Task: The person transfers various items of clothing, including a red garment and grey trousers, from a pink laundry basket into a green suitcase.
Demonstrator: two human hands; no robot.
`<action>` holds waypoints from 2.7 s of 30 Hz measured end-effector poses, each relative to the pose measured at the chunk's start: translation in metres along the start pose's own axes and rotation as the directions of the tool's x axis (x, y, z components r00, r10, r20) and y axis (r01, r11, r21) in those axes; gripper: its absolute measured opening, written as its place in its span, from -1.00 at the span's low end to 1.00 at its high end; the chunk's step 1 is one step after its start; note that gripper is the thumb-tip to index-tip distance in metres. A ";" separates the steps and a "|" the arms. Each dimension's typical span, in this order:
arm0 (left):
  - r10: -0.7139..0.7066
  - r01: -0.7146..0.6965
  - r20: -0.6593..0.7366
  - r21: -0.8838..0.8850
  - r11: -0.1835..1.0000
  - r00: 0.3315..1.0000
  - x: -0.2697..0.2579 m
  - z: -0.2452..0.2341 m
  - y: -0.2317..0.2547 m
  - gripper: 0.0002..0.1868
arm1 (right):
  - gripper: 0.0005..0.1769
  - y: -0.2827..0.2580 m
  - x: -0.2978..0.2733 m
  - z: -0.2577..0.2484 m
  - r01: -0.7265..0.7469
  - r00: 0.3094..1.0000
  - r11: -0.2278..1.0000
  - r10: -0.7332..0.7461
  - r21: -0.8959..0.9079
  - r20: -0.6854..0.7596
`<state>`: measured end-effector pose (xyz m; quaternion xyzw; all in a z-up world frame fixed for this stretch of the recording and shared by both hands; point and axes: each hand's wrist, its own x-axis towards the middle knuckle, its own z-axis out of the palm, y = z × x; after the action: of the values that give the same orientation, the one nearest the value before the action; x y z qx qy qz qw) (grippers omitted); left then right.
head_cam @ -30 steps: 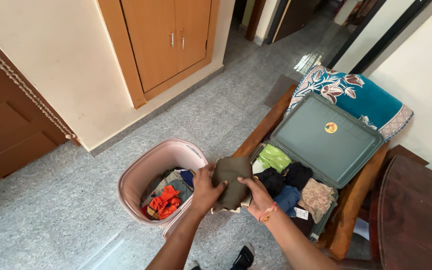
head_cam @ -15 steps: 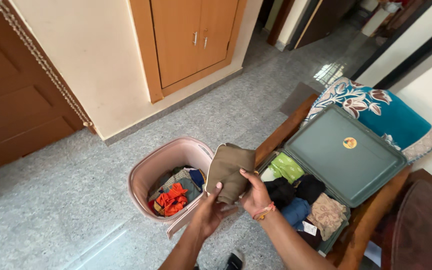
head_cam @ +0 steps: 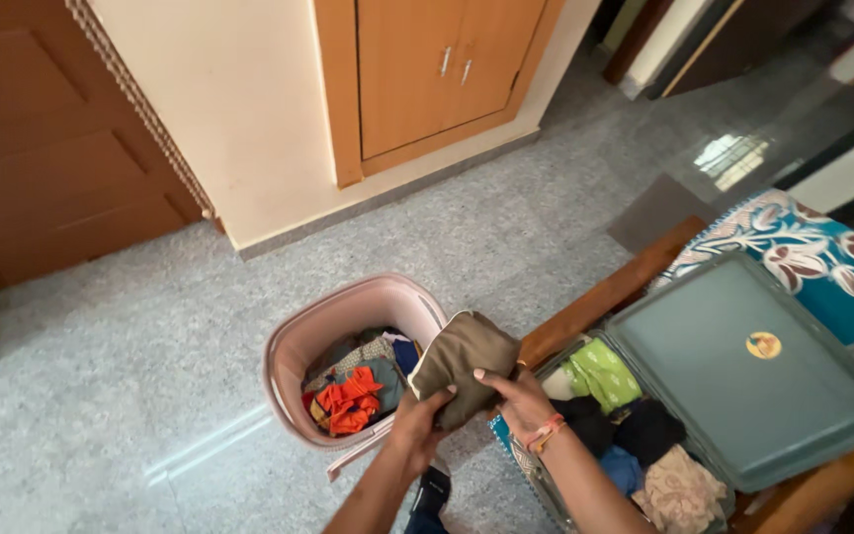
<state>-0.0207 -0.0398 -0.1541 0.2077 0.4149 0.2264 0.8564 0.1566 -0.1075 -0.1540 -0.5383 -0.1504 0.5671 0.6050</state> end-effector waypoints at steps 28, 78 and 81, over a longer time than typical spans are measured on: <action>0.255 0.081 -0.346 0.719 0.690 0.903 0.089 -0.175 -0.059 -0.30 | -0.34 0.137 0.089 0.025 -0.453 0.866 0.885 0.408 -0.109 -0.289; 0.719 0.210 0.074 0.931 -0.298 0.691 0.153 -0.331 0.034 -0.74 | 0.04 0.365 0.393 0.139 0.686 0.724 -0.337 0.238 -0.645 0.647; 0.684 0.237 0.055 0.916 -0.325 0.727 0.155 -0.332 0.033 -0.80 | 0.05 0.373 0.386 0.143 0.567 0.823 -0.530 0.336 -0.631 0.457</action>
<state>-0.2092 0.1295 -0.4215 0.8004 0.5907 0.0409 0.0939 -0.0317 0.2057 -0.5728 -0.5724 -0.7852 0.1569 -0.1769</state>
